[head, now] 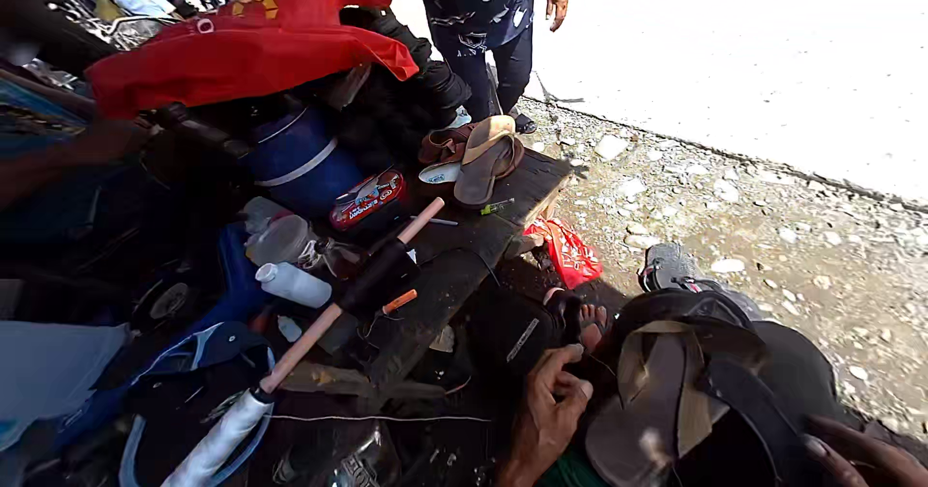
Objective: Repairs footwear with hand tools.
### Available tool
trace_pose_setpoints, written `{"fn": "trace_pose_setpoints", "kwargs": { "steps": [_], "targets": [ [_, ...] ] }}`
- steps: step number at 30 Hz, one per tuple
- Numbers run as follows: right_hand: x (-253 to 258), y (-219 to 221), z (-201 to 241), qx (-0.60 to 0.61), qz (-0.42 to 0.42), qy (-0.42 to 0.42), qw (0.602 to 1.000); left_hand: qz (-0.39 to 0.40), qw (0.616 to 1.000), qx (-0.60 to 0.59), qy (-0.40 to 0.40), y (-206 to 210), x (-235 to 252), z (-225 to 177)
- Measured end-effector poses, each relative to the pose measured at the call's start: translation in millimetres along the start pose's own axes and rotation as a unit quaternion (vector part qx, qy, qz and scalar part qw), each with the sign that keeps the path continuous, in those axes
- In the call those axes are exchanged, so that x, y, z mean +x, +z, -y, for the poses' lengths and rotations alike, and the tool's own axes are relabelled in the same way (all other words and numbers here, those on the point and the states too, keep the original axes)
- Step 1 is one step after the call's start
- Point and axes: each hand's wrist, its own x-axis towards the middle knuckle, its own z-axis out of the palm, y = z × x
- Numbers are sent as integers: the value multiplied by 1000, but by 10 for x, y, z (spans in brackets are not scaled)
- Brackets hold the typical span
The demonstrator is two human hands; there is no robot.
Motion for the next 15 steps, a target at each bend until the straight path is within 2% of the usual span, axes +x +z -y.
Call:
{"fn": "trace_pose_setpoints", "kwargs": {
  "steps": [3,10,15],
  "targets": [
    [-69,165,-4,20,-78,-19,997,0,999,-32,37,59,-59,-123],
    [-215,154,-96,81,-98,3,992,51,996,-31,69,236,36,-219],
    [-282,261,-55,-11,-135,-13,991,52,994,-13,91,396,178,-367]
  ]
}}
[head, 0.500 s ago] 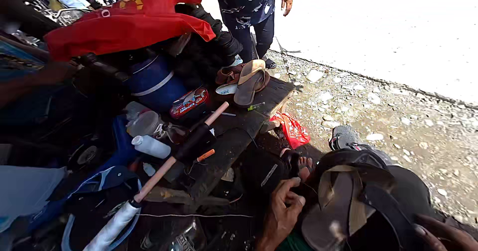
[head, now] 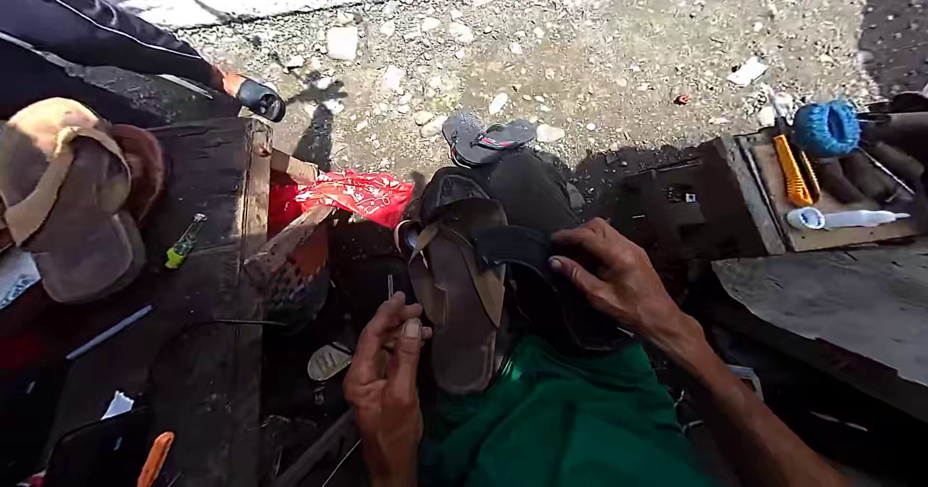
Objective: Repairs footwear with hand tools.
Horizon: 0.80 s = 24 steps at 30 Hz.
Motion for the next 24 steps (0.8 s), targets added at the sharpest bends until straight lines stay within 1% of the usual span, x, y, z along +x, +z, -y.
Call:
{"fn": "trace_pose_setpoints", "kwargs": {
  "steps": [2,4,6,8,11,12,14,16,17,18,20,22,24],
  "targets": [
    [76,53,60,-20,-18,-12,1000,18,1000,6,22,68,114,-51],
    [217,93,134,-7,-28,-30,999,32,997,35,53,144,255,-112],
    [407,140,203,7,-39,-56,998,28,991,94,92,247,427,-184],
    [576,189,285,19,-36,-78,996,24,976,179,119,330,596,-183],
    [658,210,357,37,-27,-109,993,60,962,257,75,394,745,-67],
    [650,195,342,22,-19,-112,993,71,959,267,71,405,776,-40],
    [568,171,280,-42,4,-103,994,71,954,278,87,401,785,-18],
    [490,179,220,-78,16,-97,992,71,956,263,112,382,776,-66],
    [469,193,208,-67,11,-100,993,79,960,241,122,372,766,-97],
    [451,204,214,-31,4,-107,994,93,965,207,127,360,746,-125],
    [465,218,291,87,-5,-130,988,130,977,129,112,353,724,-171],
    [517,230,407,166,16,-158,973,162,981,66,85,364,692,-204],
    [587,261,467,212,46,-181,959,179,980,35,80,403,665,-228]
  ]
}}
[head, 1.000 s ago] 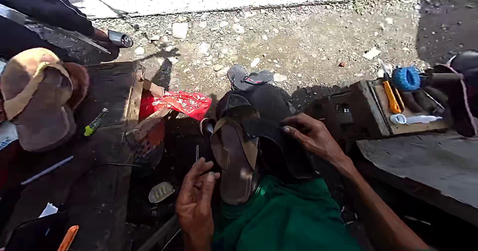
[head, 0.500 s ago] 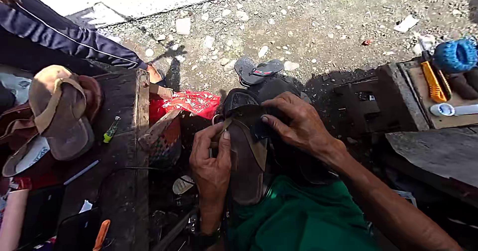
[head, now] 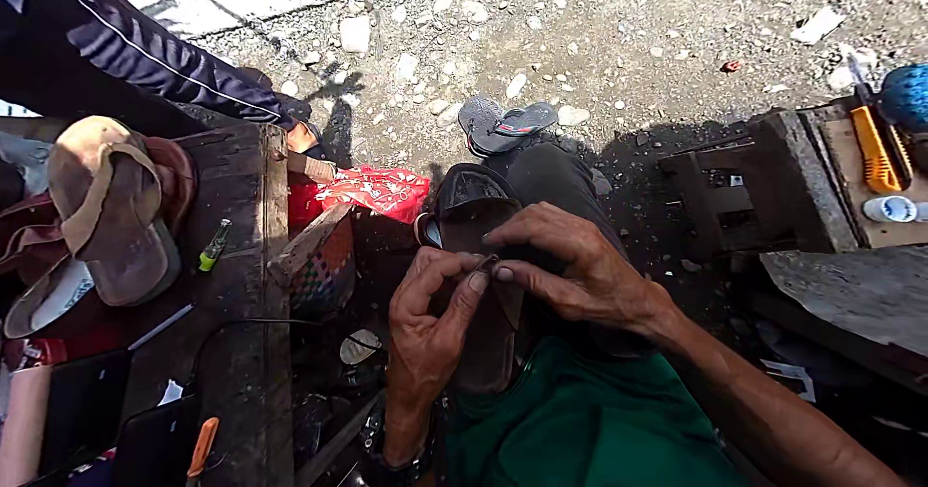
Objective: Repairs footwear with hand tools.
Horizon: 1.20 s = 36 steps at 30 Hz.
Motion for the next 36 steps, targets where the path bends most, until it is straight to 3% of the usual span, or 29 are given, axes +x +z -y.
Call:
{"fn": "trace_pose_setpoints", "kwargs": {
  "steps": [3,9,23,26,29,33,36],
  "targets": [
    [43,18,-20,43,13,-7,999,-3,1000,-3,12,48,-25,-40],
    [24,-56,32,164,57,50,984,-25,993,105,38,137,-90,-88],
    [-33,-108,-55,246,84,122,958,14,997,71,8,134,-106,-52],
    [-61,-184,-62,164,45,106,980,3,998,64,3,128,-113,-47],
    [-148,-339,-136,-43,35,99,994,-7,998,58,-4,102,-142,-38],
    [-304,-304,-203,-283,70,102,951,-16,998,54,-9,77,-159,-24],
    [-336,-184,-242,-338,59,96,934,-18,998,58,-8,76,-159,-8]
  ]
}}
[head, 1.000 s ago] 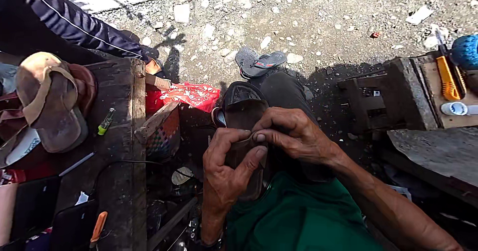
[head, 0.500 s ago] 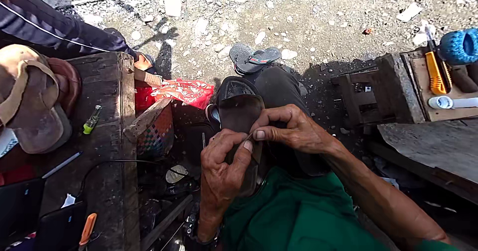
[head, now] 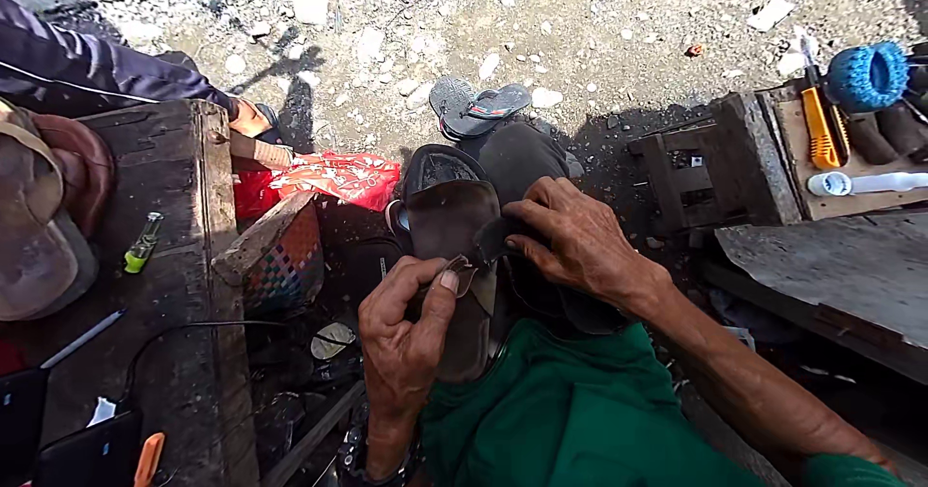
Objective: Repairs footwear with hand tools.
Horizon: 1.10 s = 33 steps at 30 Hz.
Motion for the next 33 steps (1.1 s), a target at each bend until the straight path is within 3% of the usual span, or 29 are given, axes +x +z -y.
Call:
{"fn": "trace_pose_setpoints", "kwargs": {
  "steps": [2,5,10,14,20,22,26,29,33],
  "targets": [
    [-2,21,-6,21,-15,7,1000,0,1000,5,3,5,-5,-1],
    [-19,-77,-54,155,-11,38,987,-3,1000,14,4,16,-5,-5],
    [-8,-333,-121,421,34,110,900,-9,999,31,-1,74,30,-23],
    [-39,-369,-166,490,23,136,861,-39,995,87,37,139,53,-30],
    [-87,-421,-109,534,-7,125,836,-149,966,189,98,302,36,-214],
    [-99,-444,-68,542,-13,114,832,-134,973,162,94,347,47,-266],
    [-107,-468,12,558,-12,93,824,-74,996,-38,13,425,95,-308],
    [-108,-453,26,564,-7,95,820,-44,980,-187,-45,405,96,-268],
    [-115,-388,20,578,-9,103,810,-19,960,-262,-99,344,79,-245]
  ]
}}
